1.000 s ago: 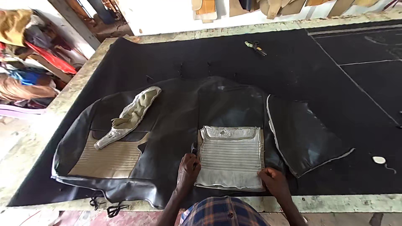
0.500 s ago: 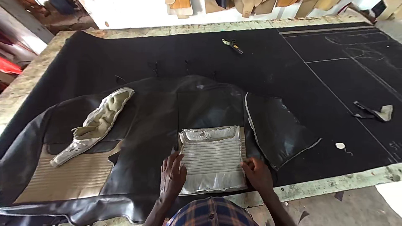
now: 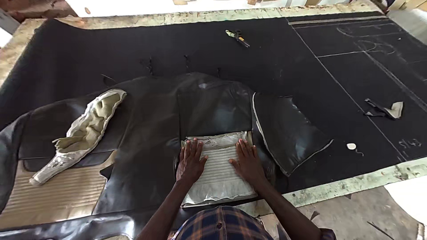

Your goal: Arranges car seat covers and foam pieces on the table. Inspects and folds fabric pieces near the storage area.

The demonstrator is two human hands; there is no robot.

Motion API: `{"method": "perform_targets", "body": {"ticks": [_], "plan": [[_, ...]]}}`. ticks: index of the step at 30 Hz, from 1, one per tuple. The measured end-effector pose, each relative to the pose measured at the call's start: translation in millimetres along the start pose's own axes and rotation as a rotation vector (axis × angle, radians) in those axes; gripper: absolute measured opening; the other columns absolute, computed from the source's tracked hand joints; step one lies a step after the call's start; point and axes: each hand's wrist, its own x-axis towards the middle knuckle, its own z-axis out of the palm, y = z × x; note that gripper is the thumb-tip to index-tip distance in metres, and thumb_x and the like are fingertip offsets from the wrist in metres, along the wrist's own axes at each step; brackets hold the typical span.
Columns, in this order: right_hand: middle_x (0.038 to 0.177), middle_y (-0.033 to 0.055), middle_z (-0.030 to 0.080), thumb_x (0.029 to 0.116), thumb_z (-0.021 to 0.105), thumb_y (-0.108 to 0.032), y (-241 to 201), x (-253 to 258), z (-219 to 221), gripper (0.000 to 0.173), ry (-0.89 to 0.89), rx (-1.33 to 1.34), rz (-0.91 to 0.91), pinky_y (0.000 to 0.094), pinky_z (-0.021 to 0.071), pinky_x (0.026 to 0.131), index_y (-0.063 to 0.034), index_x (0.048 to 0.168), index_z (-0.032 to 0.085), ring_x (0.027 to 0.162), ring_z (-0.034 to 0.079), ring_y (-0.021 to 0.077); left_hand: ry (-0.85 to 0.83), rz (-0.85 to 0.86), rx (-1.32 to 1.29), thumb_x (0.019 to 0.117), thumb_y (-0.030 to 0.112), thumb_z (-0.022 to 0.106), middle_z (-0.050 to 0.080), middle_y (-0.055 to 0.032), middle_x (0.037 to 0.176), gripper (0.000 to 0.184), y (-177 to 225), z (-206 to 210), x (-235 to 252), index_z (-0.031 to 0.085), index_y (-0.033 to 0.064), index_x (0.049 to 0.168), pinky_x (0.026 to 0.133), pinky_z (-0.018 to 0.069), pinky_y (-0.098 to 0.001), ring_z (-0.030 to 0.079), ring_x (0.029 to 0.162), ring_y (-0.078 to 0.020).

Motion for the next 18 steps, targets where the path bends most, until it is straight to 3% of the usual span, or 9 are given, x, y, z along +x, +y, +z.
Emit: {"method": "perform_targets", "body": {"ticks": [8, 10, 13, 15, 16, 18], "plan": [[0.172, 0.0047, 0.018, 0.1012, 0.023, -0.072, 11, 2, 0, 0.087, -0.040, 0.110, -0.021, 0.0557, 0.0079, 0.128, -0.0113, 0.163, 0.026, 0.159, 0.012, 0.0224, -0.019, 0.024, -0.023, 0.1057, 0.061, 0.022, 0.014, -0.0011, 0.172, 0.071, -2, -5, 0, 0.026, 0.0214, 0.164, 0.128, 0.0085, -0.0533, 0.006, 0.159, -0.0286], [0.171, 0.0030, 0.020, 0.1007, 0.032, -0.071, 21, 5, -5, 0.085, -0.064, 0.238, -0.045, 0.0570, 0.0082, 0.127, -0.0129, 0.163, 0.029, 0.159, 0.013, 0.0217, -0.014, 0.028, -0.030, 0.1057, 0.061, 0.022, 0.014, -0.0007, 0.172, 0.071, -2, -6, 1, 0.025, 0.0214, 0.164, 0.128, 0.0079, -0.0535, 0.005, 0.159, -0.0280], [0.170, 0.0044, 0.025, 0.1015, 0.054, -0.052, 41, 11, -20, 0.072, -0.154, 0.565, -0.087, 0.0601, 0.0071, 0.126, -0.0113, 0.159, 0.038, 0.158, 0.015, 0.0217, 0.000, 0.031, -0.030, 0.1057, 0.061, 0.022, 0.014, -0.0015, 0.172, 0.071, -1, -6, 1, 0.025, 0.0206, 0.164, 0.127, 0.0078, -0.0540, 0.006, 0.159, -0.0286], [0.166, 0.0078, 0.033, 0.1015, 0.059, -0.039, 53, 13, -30, 0.062, -0.158, 0.784, -0.074, 0.0543, 0.0150, 0.127, -0.0077, 0.154, 0.046, 0.156, 0.024, 0.0208, 0.016, 0.033, -0.031, 0.1056, 0.061, 0.023, 0.014, -0.0018, 0.172, 0.071, -1, -5, 1, 0.025, 0.0207, 0.164, 0.127, 0.0077, -0.0541, 0.006, 0.159, -0.0286], [0.164, 0.0094, 0.037, 0.1010, 0.060, -0.035, 56, 9, -32, 0.059, -0.131, 0.841, -0.059, 0.0493, 0.0243, 0.126, -0.0062, 0.152, 0.049, 0.153, 0.030, 0.0208, 0.020, 0.030, -0.026, 0.1055, 0.061, 0.023, 0.014, -0.0013, 0.172, 0.071, -1, -5, 1, 0.025, 0.0212, 0.164, 0.128, 0.0074, -0.0537, 0.006, 0.159, -0.0280], [0.164, 0.0092, 0.037, 0.0982, 0.065, -0.037, 51, -9, -34, 0.062, -0.070, 0.808, -0.022, 0.0448, 0.0326, 0.124, -0.0080, 0.151, 0.051, 0.152, 0.033, 0.0197, 0.035, 0.024, -0.025, 0.1054, 0.062, 0.023, 0.015, -0.0013, 0.172, 0.071, -2, -5, 0, 0.026, 0.0217, 0.164, 0.128, 0.0076, -0.0528, 0.006, 0.159, -0.0269]]}}
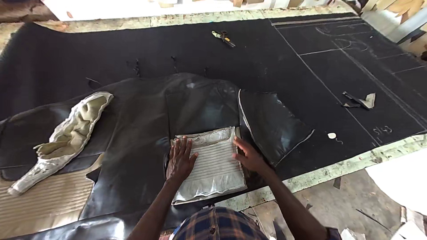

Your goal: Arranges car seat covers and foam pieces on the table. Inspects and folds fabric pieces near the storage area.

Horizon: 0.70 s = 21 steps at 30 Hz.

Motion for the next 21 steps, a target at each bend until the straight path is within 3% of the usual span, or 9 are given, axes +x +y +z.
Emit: {"method": "perform_targets", "body": {"ticks": [2, 4, 7, 11, 14, 16, 18, 20, 21], "plan": [[0.167, 0.0087, 0.031, 0.0923, 0.071, -0.048, -11, -27, 14, 0.072, 0.036, -0.136, 0.045, 0.0481, 0.0293, 0.125, -0.0119, 0.151, 0.051, 0.155, 0.027, 0.0213, 0.028, 0.000, -0.015, 0.1052, 0.062, 0.024, 0.017, -0.0012, 0.172, 0.071, 0, 0, 0, 0.029, 0.0215, 0.163, 0.128, 0.0096, -0.0526, 0.009, 0.159, -0.0267], [0.169, 0.0091, 0.027, 0.0920, 0.066, -0.056, -18, -50, 36, 0.076, 0.057, -0.295, 0.091, 0.0493, 0.0229, 0.127, -0.0128, 0.152, 0.050, 0.157, 0.021, 0.0227, 0.046, 0.003, -0.024, 0.1048, 0.062, 0.025, 0.020, -0.0018, 0.171, 0.071, -1, 0, 0, 0.031, 0.0207, 0.162, 0.128, 0.0120, -0.0530, 0.012, 0.158, -0.0276], [0.165, 0.0139, 0.034, 0.0939, 0.066, -0.043, -28, -61, 63, 0.066, 0.175, -0.383, 0.149, 0.0521, 0.0236, 0.125, -0.0088, 0.149, 0.054, 0.154, 0.028, 0.0290, 0.072, 0.006, -0.038, 0.1041, 0.063, 0.028, 0.023, -0.0030, 0.170, 0.072, -5, 2, -1, 0.033, 0.0194, 0.162, 0.127, 0.0136, -0.0525, 0.014, 0.158, -0.0271], [0.160, 0.0174, 0.040, 0.0856, 0.079, -0.028, -52, -46, 60, 0.070, 0.292, -0.011, 0.314, 0.0476, 0.0378, 0.119, -0.0073, 0.148, 0.054, 0.148, 0.039, 0.0309, 0.127, -0.002, -0.117, 0.1036, 0.061, 0.036, 0.025, -0.0047, 0.169, 0.071, -6, 2, -3, 0.037, 0.0174, 0.160, 0.128, 0.0163, -0.0514, 0.016, 0.158, -0.0266], [0.151, 0.0189, 0.050, 0.0814, 0.084, -0.021, -62, -35, 45, 0.081, 0.374, 0.365, 0.423, 0.0458, 0.0517, 0.106, -0.0053, 0.151, 0.046, 0.133, 0.055, 0.0292, 0.148, -0.027, -0.193, 0.1031, 0.060, 0.039, 0.025, -0.0052, 0.169, 0.070, -7, -2, -6, 0.039, 0.0167, 0.158, 0.127, 0.0203, -0.0500, 0.016, 0.158, -0.0256], [0.144, 0.0190, 0.055, 0.0831, 0.083, -0.022, -62, -33, 29, 0.083, 0.341, 0.438, 0.459, 0.0446, 0.0567, 0.098, -0.0041, 0.153, 0.042, 0.124, 0.061, 0.0280, 0.156, -0.025, -0.232, 0.1033, 0.060, 0.040, 0.026, -0.0061, 0.169, 0.070, -7, -2, -8, 0.041, 0.0153, 0.158, 0.127, 0.0215, -0.0489, 0.016, 0.158, -0.0257], [0.137, 0.0167, 0.061, 0.0863, 0.080, -0.024, -56, -36, 12, 0.070, 0.368, 0.367, 0.413, 0.0440, 0.0592, 0.091, -0.0024, 0.146, 0.051, 0.115, 0.066, 0.0261, 0.157, -0.024, -0.243, 0.1036, 0.058, 0.041, 0.028, -0.0070, 0.168, 0.067, -7, -1, -8, 0.045, 0.0151, 0.155, 0.126, 0.0235, -0.0487, 0.017, 0.157, -0.0265], [0.144, 0.0156, 0.058, 0.0891, 0.076, -0.023, -43, -44, -11, 0.061, 0.478, 0.046, 0.268, 0.0457, 0.0522, 0.103, -0.0021, 0.143, 0.056, 0.127, 0.059, 0.0267, 0.117, -0.039, -0.226, 0.1036, 0.058, 0.041, 0.031, -0.0066, 0.167, 0.065, -5, -3, -8, 0.047, 0.0162, 0.154, 0.126, 0.0252, -0.0474, 0.019, 0.157, -0.0262], [0.152, 0.0173, 0.051, 0.0889, 0.074, -0.018, -33, -48, -24, 0.060, 0.498, -0.171, 0.189, 0.0510, 0.0429, 0.114, -0.0019, 0.144, 0.056, 0.140, 0.049, 0.0319, 0.085, -0.046, -0.224, 0.1037, 0.057, 0.041, 0.032, -0.0063, 0.166, 0.065, -3, -6, -8, 0.048, 0.0165, 0.153, 0.126, 0.0250, -0.0463, 0.020, 0.157, -0.0254]]}}
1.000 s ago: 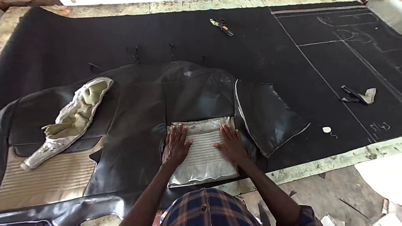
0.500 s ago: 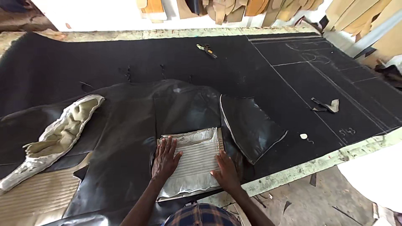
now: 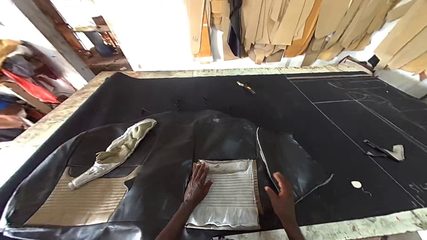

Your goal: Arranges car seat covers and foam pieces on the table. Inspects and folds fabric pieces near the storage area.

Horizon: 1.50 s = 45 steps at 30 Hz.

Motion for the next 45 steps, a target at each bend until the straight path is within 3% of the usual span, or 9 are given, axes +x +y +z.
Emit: {"method": "perform_targets", "body": {"ticks": [3, 7, 10, 16, 23, 28, 34, 38, 45], "plan": [[0.160, 0.0266, 0.036, 0.0783, 0.076, -0.015, 51, 9, -16, 0.080, -0.038, -0.401, -0.146, 0.0684, 0.0237, 0.119, -0.0009, 0.151, 0.047, 0.148, 0.032, 0.0496, -0.091, -0.003, -0.005, 0.1038, 0.056, 0.041, 0.035, -0.0059, 0.165, 0.064, 7, -5, -4, 0.050, 0.0160, 0.152, 0.126, 0.0235, -0.0445, 0.021, 0.156, -0.0246], [0.132, 0.0212, 0.066, 0.0971, 0.058, -0.015, 69, 19, -36, 0.040, -0.160, -0.530, -0.057, 0.0634, 0.0499, 0.099, -0.0042, 0.135, 0.065, 0.119, 0.065, 0.0423, -0.139, -0.014, 0.038, 0.1044, 0.056, 0.038, 0.034, -0.0035, 0.165, 0.062, 13, -3, -6, 0.048, 0.0188, 0.153, 0.126, 0.0235, -0.0442, 0.021, 0.156, -0.0237], [0.108, 0.0242, 0.072, 0.1016, 0.052, -0.015, 34, 44, -74, 0.031, -0.141, -0.536, -0.048, 0.0662, 0.0541, 0.080, -0.0044, 0.125, 0.069, 0.097, 0.071, 0.0450, -0.129, -0.013, 0.044, 0.1048, 0.055, 0.037, 0.035, -0.0038, 0.165, 0.060, 13, -1, -6, 0.049, 0.0199, 0.152, 0.125, 0.0238, -0.0442, 0.022, 0.156, -0.0242], [0.104, 0.0142, 0.074, 0.0971, 0.060, -0.008, -116, 113, -165, 0.028, -0.082, -0.431, -0.409, 0.0662, 0.0545, 0.075, -0.0131, 0.120, 0.075, 0.089, 0.071, 0.0369, -0.133, -0.020, 0.052, 0.1047, 0.055, 0.037, 0.035, -0.0035, 0.165, 0.060, 13, -3, -4, 0.049, 0.0206, 0.152, 0.126, 0.0224, -0.0440, 0.022, 0.156, -0.0238], [0.097, 0.0011, 0.073, 0.0898, 0.065, -0.006, -238, 176, -196, 0.023, -0.114, 0.108, -0.649, 0.0292, 0.0606, 0.075, -0.0076, 0.111, 0.073, 0.082, 0.068, 0.0045, -0.119, -0.020, 0.010, 0.1052, 0.055, 0.037, 0.035, -0.0038, 0.165, 0.060, 13, -3, -4, 0.049, 0.0195, 0.152, 0.126, 0.0218, -0.0449, 0.022, 0.156, -0.0232], [0.097, 0.0063, 0.072, 0.0850, 0.067, -0.002, -222, 265, -133, 0.026, -0.270, 0.346, -0.445, 0.0358, 0.0594, 0.075, -0.0033, 0.111, 0.071, 0.083, 0.067, 0.0127, -0.107, -0.036, 0.019, 0.1050, 0.057, 0.037, 0.052, -0.0088, 0.153, 0.061, 16, -6, -7, 0.058, 0.0145, 0.142, 0.122, 0.0304, -0.0448, 0.038, 0.148, -0.0274], [0.149, 0.0228, 0.050, 0.0951, 0.071, -0.035, -90, 271, 22, 0.073, -0.147, 0.158, -0.065, 0.0603, 0.0474, 0.105, -0.0053, 0.154, 0.039, 0.131, 0.054, 0.0389, -0.035, -0.151, -0.303, 0.0946, 0.032, 0.066, 0.054, -0.0200, 0.148, 0.054, 17, -21, -9, 0.060, 0.0011, 0.138, 0.121, 0.0341, -0.0435, 0.044, 0.145, -0.0305], [0.144, 0.0291, 0.053, 0.0941, 0.071, -0.045, -31, 196, 89, 0.078, -0.302, -0.042, 0.025, 0.0646, 0.0425, 0.109, 0.0015, 0.151, 0.044, 0.132, 0.053, 0.0453, 0.200, -0.380, -1.086, 0.1002, 0.004, 0.054, 0.068, -0.0162, 0.124, 0.035, 11, -31, 8, 0.055, -0.0094, 0.132, 0.103, 0.0547, -0.0346, 0.067, 0.114, -0.0169], [0.125, 0.0182, 0.069, 0.0909, 0.078, -0.039, -40, 175, 101, 0.086, -0.347, 0.127, 0.173, 0.0577, 0.0525, 0.098, -0.0042, 0.157, 0.035, 0.112, 0.067, 0.0342, 0.429, -0.768, -1.724, 0.1125, 0.017, 0.027, 0.067, -0.0173, 0.103, 0.034, 12, -75, 43, 0.044, 0.0059, 0.139, 0.081, 0.0600, -0.0429, 0.070, 0.088, -0.0269]]}}
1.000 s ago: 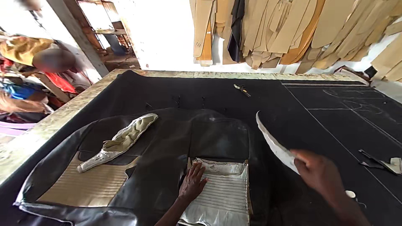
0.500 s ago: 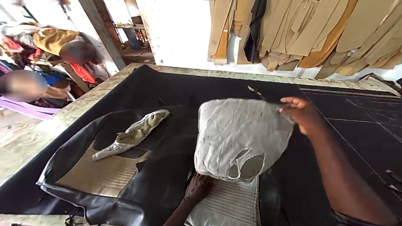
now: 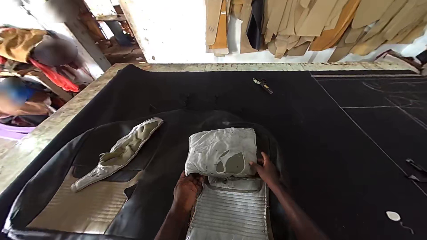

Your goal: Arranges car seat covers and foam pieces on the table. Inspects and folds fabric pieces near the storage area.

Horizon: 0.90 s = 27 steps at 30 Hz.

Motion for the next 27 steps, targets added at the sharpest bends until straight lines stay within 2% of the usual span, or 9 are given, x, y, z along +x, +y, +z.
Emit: {"method": "perform_targets", "body": {"ticks": [4, 7, 11, 13, 15, 16, 18, 22, 27], "plan": [[0.119, 0.0215, 0.068, 0.0887, 0.081, -0.033, -9, 6, 1, 0.084, -0.089, 0.288, 0.128, 0.0553, 0.0542, 0.088, -0.0075, 0.155, 0.037, 0.103, 0.066, 0.0347, 0.024, 0.037, -0.090, 0.1089, 0.014, 0.026, 0.067, -0.0142, 0.106, 0.032, 19, -1, 17, 0.047, 0.0052, 0.132, 0.087, 0.0589, -0.0434, 0.070, 0.093, -0.0249], [0.102, 0.0137, 0.069, 0.0903, 0.079, -0.022, -31, 9, -1, 0.050, -0.174, 0.479, 0.236, 0.0398, 0.0554, 0.073, -0.0058, 0.133, 0.059, 0.082, 0.065, 0.0216, -0.126, 0.072, -0.117, 0.1028, 0.012, 0.029, 0.067, -0.0128, 0.110, 0.036, 35, -21, 32, 0.048, 0.0061, 0.132, 0.094, 0.0572, -0.0437, 0.070, 0.099, -0.0241], [0.081, 0.0072, 0.063, 0.0926, 0.070, -0.004, -56, 16, -14, 0.032, -0.190, 0.660, 0.269, 0.0289, 0.0519, 0.054, -0.0060, 0.124, 0.064, 0.059, 0.057, 0.0132, -0.269, 0.065, -0.044, 0.1044, 0.034, 0.021, 0.069, -0.0111, 0.118, 0.051, 60, -35, 57, 0.056, 0.0085, 0.131, 0.093, 0.0565, -0.0430, 0.069, 0.103, -0.0230], [0.085, 0.0084, 0.066, 0.0940, 0.067, -0.004, -51, 21, -25, 0.031, -0.130, 0.618, 0.231, 0.0314, 0.0545, 0.057, -0.0053, 0.125, 0.066, 0.063, 0.060, 0.0145, -0.201, 0.032, 0.169, 0.1107, 0.044, 0.022, 0.068, -0.0104, 0.121, 0.056, 65, -23, 66, 0.056, 0.0071, 0.135, 0.092, 0.0555, -0.0431, 0.067, 0.107, -0.0223], [0.104, 0.0113, 0.069, 0.0994, 0.064, -0.014, -41, 27, -35, 0.029, -0.157, 0.605, 0.205, 0.0399, 0.0574, 0.076, -0.0060, 0.127, 0.064, 0.086, 0.067, 0.0202, -0.153, 0.007, 0.369, 0.1100, 0.048, 0.034, 0.069, -0.0113, 0.123, 0.055, 61, -13, 81, 0.056, 0.0062, 0.138, 0.094, 0.0556, -0.0464, 0.067, 0.110, -0.0239], [0.110, 0.0114, 0.068, 0.1012, 0.063, -0.021, -38, 28, -36, 0.031, -0.179, 0.612, 0.190, 0.0420, 0.0566, 0.081, -0.0072, 0.129, 0.062, 0.093, 0.066, 0.0216, -0.119, 0.023, 0.423, 0.1091, 0.040, 0.044, 0.069, -0.0140, 0.120, 0.046, 57, -8, 89, 0.058, 0.0042, 0.135, 0.092, 0.0563, -0.0483, 0.067, 0.108, -0.0261], [0.110, 0.0121, 0.068, 0.1008, 0.066, -0.030, -33, 26, -31, 0.037, -0.155, 0.624, 0.173, 0.0432, 0.0586, 0.079, -0.0081, 0.130, 0.059, 0.092, 0.068, 0.0230, -0.066, 0.045, 0.541, 0.1035, 0.022, 0.060, 0.069, -0.0186, 0.116, 0.038, 48, 2, 99, 0.057, 0.0016, 0.136, 0.088, 0.0579, -0.0493, 0.069, 0.102, -0.0295], [0.100, 0.0178, 0.070, 0.0906, 0.078, -0.014, -12, 33, -20, 0.039, 0.041, 0.389, 0.137, 0.0496, 0.0582, 0.077, -0.0007, 0.124, 0.063, 0.087, 0.069, 0.0287, -0.038, 0.064, 0.987, 0.0905, 0.015, 0.077, 0.069, -0.0222, 0.110, 0.063, 24, 15, 104, 0.047, 0.0058, 0.145, 0.084, 0.0572, -0.0551, 0.068, 0.096, -0.0351], [0.092, 0.0211, 0.069, 0.0861, 0.081, -0.014, 26, 46, -4, 0.034, 0.101, 0.078, 0.138, 0.0585, 0.0541, 0.078, 0.0016, 0.113, 0.066, 0.084, 0.067, 0.0348, -0.011, 0.049, 1.303, 0.0908, 0.022, 0.076, 0.070, -0.0209, 0.097, 0.059, 1, 20, 102, 0.050, 0.0106, 0.143, 0.081, 0.0547, -0.0626, 0.068, 0.090, -0.0407]]}}
